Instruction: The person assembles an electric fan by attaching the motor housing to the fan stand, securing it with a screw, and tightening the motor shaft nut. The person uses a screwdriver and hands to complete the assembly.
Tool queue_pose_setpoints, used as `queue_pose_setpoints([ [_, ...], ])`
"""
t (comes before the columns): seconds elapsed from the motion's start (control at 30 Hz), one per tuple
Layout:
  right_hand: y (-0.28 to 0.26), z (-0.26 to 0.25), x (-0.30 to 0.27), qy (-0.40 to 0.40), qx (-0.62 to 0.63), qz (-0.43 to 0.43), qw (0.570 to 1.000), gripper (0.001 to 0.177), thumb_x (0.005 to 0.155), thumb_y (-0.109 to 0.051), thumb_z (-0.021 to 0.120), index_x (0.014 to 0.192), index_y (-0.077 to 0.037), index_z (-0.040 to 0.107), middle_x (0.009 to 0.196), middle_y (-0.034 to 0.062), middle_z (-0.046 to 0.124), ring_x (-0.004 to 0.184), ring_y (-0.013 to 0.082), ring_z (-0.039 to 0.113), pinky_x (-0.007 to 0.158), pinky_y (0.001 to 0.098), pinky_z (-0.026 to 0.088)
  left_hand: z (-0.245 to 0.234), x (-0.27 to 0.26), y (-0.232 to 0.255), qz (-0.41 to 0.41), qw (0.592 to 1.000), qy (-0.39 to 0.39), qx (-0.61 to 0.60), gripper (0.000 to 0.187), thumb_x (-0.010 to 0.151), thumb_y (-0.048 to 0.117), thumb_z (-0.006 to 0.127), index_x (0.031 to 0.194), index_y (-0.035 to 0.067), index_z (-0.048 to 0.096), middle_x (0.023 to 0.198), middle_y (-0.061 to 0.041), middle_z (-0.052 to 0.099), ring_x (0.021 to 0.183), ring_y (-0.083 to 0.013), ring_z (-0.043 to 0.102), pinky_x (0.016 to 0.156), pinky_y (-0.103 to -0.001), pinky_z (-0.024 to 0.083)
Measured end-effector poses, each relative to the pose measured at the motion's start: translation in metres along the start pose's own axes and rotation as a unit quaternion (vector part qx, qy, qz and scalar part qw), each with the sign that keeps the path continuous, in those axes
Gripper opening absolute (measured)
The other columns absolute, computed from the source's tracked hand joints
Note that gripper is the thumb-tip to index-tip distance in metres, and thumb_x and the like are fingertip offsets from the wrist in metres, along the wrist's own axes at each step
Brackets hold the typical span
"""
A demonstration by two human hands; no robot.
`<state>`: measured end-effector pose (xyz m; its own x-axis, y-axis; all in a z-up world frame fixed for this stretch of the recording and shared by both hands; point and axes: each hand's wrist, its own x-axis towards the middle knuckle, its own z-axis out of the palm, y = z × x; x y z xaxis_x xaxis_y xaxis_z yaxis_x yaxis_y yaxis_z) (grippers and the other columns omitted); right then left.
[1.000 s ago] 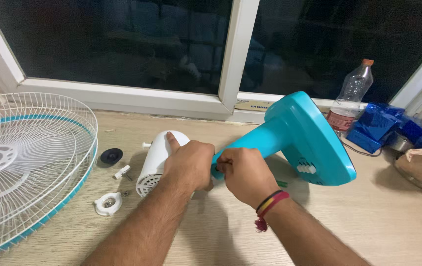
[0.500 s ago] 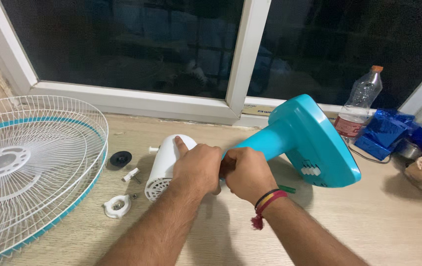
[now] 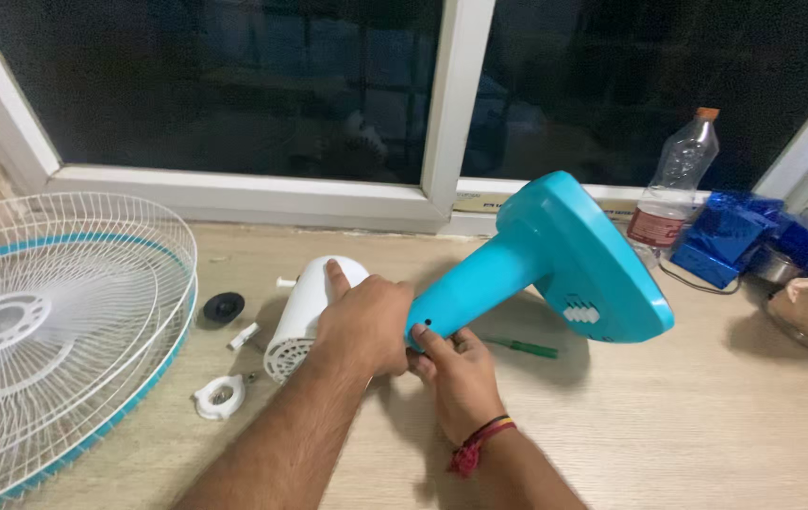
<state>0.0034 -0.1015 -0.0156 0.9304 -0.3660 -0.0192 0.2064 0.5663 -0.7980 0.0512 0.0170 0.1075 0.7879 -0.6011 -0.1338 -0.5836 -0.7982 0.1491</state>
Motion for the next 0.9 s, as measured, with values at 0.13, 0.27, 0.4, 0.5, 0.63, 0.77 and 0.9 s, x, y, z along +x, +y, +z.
queue_pose_setpoints([
  [0.13,-0.0005,-0.0095,0.0056,0.018,-0.015,0.036,0.999,0.042,0.087,-0.009,0.073,0.122,0.004,0.054,0.107,0.0152,0.07,0.094,0.0252,0.07,0.087,0.0431,0.059,-0.0026,-0.002,0.0042,0.007,1.0,0.003,0.028,0.051,0.072,0.024,0.091,0.114,0.012,0.066,0.106,-0.007,0.073,0.119,-0.0257,0.064,0.127,-0.067,0.002],
  [0.27,-0.0001,-0.0083,0.0084,0.009,0.006,0.027,1.0,0.042,0.085,-0.008,0.074,0.12,0.003,0.053,0.107,0.014,0.071,0.095,0.0241,0.072,0.086,0.0426,0.06,-0.0069,-0.0031,0.0052,0.002,1.0,-0.004,0.018,0.056,0.074,0.035,0.091,0.117,0.011,0.064,0.105,-0.009,0.072,0.117,-0.0273,0.066,0.127,-0.066,0.004],
  [0.4,0.0021,-0.0069,0.0064,0.015,-0.019,0.024,0.999,0.041,0.087,-0.007,0.075,0.121,0.004,0.054,0.106,0.0137,0.07,0.092,0.0241,0.07,0.084,0.0421,0.059,-0.0073,-0.0045,0.0066,-0.003,1.0,-0.017,0.021,0.055,0.074,0.032,0.091,0.118,0.013,0.063,0.104,-0.008,0.073,0.117,-0.0256,0.066,0.128,-0.066,0.002],
  [0.5,0.0009,-0.0082,0.0058,0.012,-0.034,0.022,0.999,0.04,0.088,-0.008,0.074,0.122,0.004,0.055,0.107,0.0132,0.071,0.093,0.023,0.07,0.086,0.0408,0.059,-0.0067,-0.0029,0.0061,-0.003,1.0,-0.013,0.022,0.055,0.074,0.032,0.091,0.118,0.013,0.064,0.106,-0.007,0.073,0.119,-0.0251,0.064,0.128,-0.067,0.003],
  [0.63,0.0027,-0.0073,0.0064,0.012,-0.023,0.023,0.999,0.041,0.087,-0.007,0.073,0.122,0.002,0.055,0.109,0.0132,0.072,0.095,0.0224,0.07,0.086,0.0406,0.059,-0.0051,-0.0005,0.0048,0.004,0.999,-0.01,0.032,0.05,0.076,0.025,0.089,0.117,0.012,0.065,0.11,-0.007,0.072,0.123,-0.0243,0.061,0.126,-0.069,0.003],
  [0.77,0.0048,-0.0092,0.0042,0.009,-0.018,0.007,1.0,0.039,0.089,-0.007,0.072,0.123,0.002,0.055,0.112,0.0144,0.069,0.096,0.0236,0.069,0.087,0.0418,0.059,-0.0052,0.0016,0.0031,0.013,1.0,-0.018,0.011,0.05,0.074,0.029,0.089,0.115,0.011,0.065,0.112,-0.007,0.071,0.125,-0.0255,0.059,0.125,-0.071,0.002],
  [0.9,0.0034,-0.0099,0.0045,0.023,-0.031,0.006,0.999,0.04,0.088,-0.007,0.071,0.124,0.002,0.057,0.118,0.0115,0.071,0.103,0.0174,0.07,0.087,0.0358,0.058,-0.0069,0.0033,-0.0002,0.016,0.999,-0.027,-0.033,0.04,0.073,0.035,0.084,0.102,0.011,0.071,0.106,-0.008,0.074,0.121,-0.0265,0.063,0.125,-0.073,0.002],
])
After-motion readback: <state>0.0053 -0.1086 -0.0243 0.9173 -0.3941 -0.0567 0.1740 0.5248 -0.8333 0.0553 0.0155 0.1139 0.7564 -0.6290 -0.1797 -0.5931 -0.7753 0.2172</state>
